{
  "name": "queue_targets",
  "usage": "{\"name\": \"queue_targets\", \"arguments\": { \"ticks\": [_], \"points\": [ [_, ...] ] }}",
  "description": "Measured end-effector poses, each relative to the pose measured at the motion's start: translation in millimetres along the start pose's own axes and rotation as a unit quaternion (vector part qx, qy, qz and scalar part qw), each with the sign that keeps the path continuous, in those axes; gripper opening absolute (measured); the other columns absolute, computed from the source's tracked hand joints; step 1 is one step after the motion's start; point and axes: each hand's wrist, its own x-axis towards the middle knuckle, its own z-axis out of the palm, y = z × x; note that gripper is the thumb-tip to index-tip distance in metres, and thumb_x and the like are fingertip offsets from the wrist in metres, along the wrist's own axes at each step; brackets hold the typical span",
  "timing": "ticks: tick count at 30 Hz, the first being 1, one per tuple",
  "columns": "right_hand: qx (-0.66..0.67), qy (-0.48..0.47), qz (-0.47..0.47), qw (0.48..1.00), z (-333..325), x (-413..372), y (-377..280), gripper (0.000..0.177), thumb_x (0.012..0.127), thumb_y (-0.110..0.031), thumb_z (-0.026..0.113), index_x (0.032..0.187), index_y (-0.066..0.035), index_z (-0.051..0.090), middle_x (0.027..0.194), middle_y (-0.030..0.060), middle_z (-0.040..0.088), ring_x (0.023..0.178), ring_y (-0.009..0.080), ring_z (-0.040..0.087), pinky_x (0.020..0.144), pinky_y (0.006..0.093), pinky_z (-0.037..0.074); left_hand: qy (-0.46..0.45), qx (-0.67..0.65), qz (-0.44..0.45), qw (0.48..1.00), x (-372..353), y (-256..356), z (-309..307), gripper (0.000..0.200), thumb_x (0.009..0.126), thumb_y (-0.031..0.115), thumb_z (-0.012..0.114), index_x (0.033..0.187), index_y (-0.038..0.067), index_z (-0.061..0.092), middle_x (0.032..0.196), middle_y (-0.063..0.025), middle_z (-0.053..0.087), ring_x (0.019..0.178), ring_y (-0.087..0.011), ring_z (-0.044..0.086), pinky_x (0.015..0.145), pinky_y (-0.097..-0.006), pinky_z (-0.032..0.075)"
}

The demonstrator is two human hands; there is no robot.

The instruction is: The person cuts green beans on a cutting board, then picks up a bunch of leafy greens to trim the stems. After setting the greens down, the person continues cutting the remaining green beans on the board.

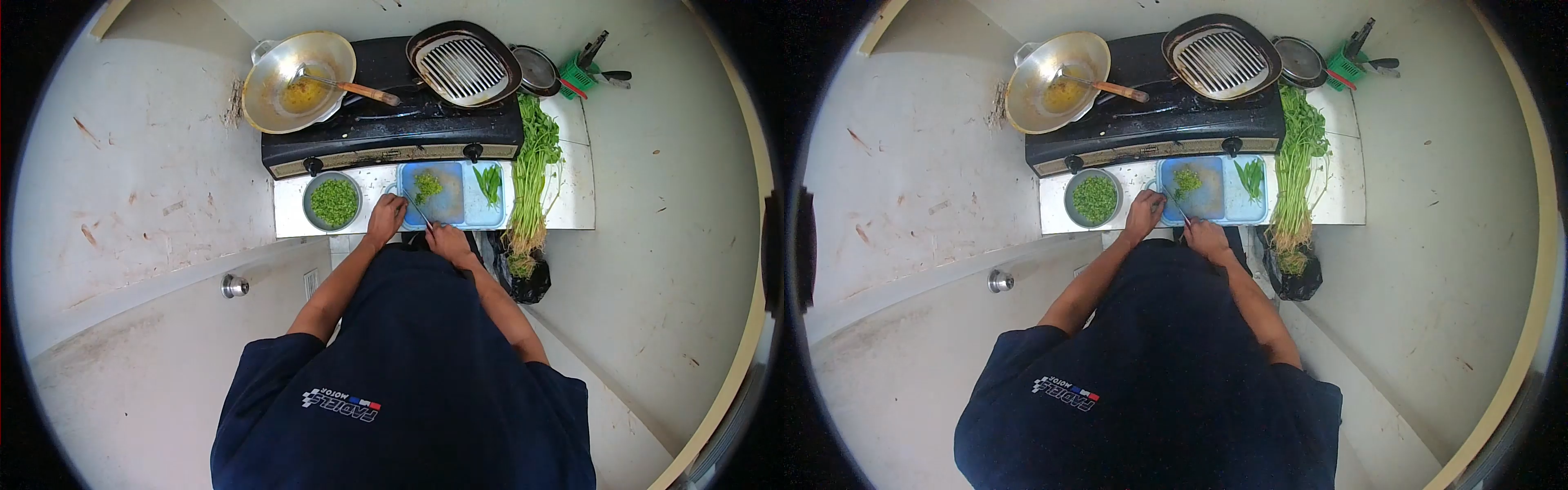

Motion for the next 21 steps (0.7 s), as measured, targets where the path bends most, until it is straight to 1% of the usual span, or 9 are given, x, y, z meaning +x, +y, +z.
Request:
{"name": "queue_targets", "arguments": {
  "ticks": [2,5,11,14,20,21],
  "points": [
    [0.008,0.005,-0.014,1.0,-1,0,0,0.04,0.101,-0.037,0.056,0.093,0.001,0.066,0.068,0.0266,0.068,0.066,0.0475,0.069,0.065,0.057,0.058,-0.002,0.001,0.004,1.0,-2,-3,2,0.012,0.089,0.006,0.069,0.098,0.0,0.074,0.093,-0.0171,0.067,0.095,-0.0385,0.063,0.086,-0.0462,0.052],
    [0.001,0.0,-0.007,1.0,-2,0,-2,0.04,0.101,-0.037,0.056,0.093,0.001,0.066,0.067,0.0261,0.067,0.065,0.048,0.069,0.065,0.0575,0.058,0.004,-0.004,-0.006,1.0,-3,-4,4,0.012,0.089,0.006,0.069,0.098,0.0,0.074,0.093,-0.0173,0.067,0.093,-0.0387,0.063,0.086,-0.0465,0.053],
    [-0.031,-0.016,-0.025,0.999,-2,2,-4,0.038,0.101,-0.034,0.055,0.09,0.001,0.064,0.073,0.0268,0.069,0.069,0.0454,0.071,0.065,0.055,0.058,0.009,0.0,-0.002,1.0,-5,1,0,0.013,0.088,0.005,0.069,0.098,0.0,0.074,0.097,-0.0177,0.068,0.095,-0.0376,0.064,0.086,-0.0451,0.053],
    [-0.019,-0.011,-0.036,0.999,2,11,-5,0.037,0.101,-0.032,0.055,0.09,0.002,0.064,0.076,0.0274,0.07,0.071,0.0448,0.072,0.066,0.054,0.058,0.004,0.003,-0.009,1.0,-5,2,0,0.014,0.087,0.004,0.069,0.1,0.0,0.074,0.098,-0.0179,0.068,0.096,-0.0371,0.064,0.087,-0.0449,0.054],
    [-0.006,-0.01,-0.036,0.999,-4,7,-4,0.037,0.101,-0.032,0.056,0.091,0.003,0.063,0.075,0.0286,0.069,0.071,0.0466,0.071,0.067,0.0545,0.058,0.01,0.011,0.001,1.0,-7,0,-1,0.016,0.087,0.003,0.068,0.101,0.001,0.075,0.096,-0.0165,0.068,0.095,-0.0367,0.064,0.087,-0.0448,0.054],
    [-0.006,-0.017,-0.022,1.0,-6,5,-4,0.037,0.101,-0.032,0.056,0.092,0.003,0.063,0.075,0.0288,0.069,0.071,0.0469,0.071,0.067,0.055,0.058,0.007,0.02,0.01,1.0,-6,-1,-1,0.016,0.087,0.003,0.068,0.101,0.002,0.075,0.096,-0.0156,0.068,0.095,-0.0361,0.064,0.086,-0.0446,0.053]
  ]
}}
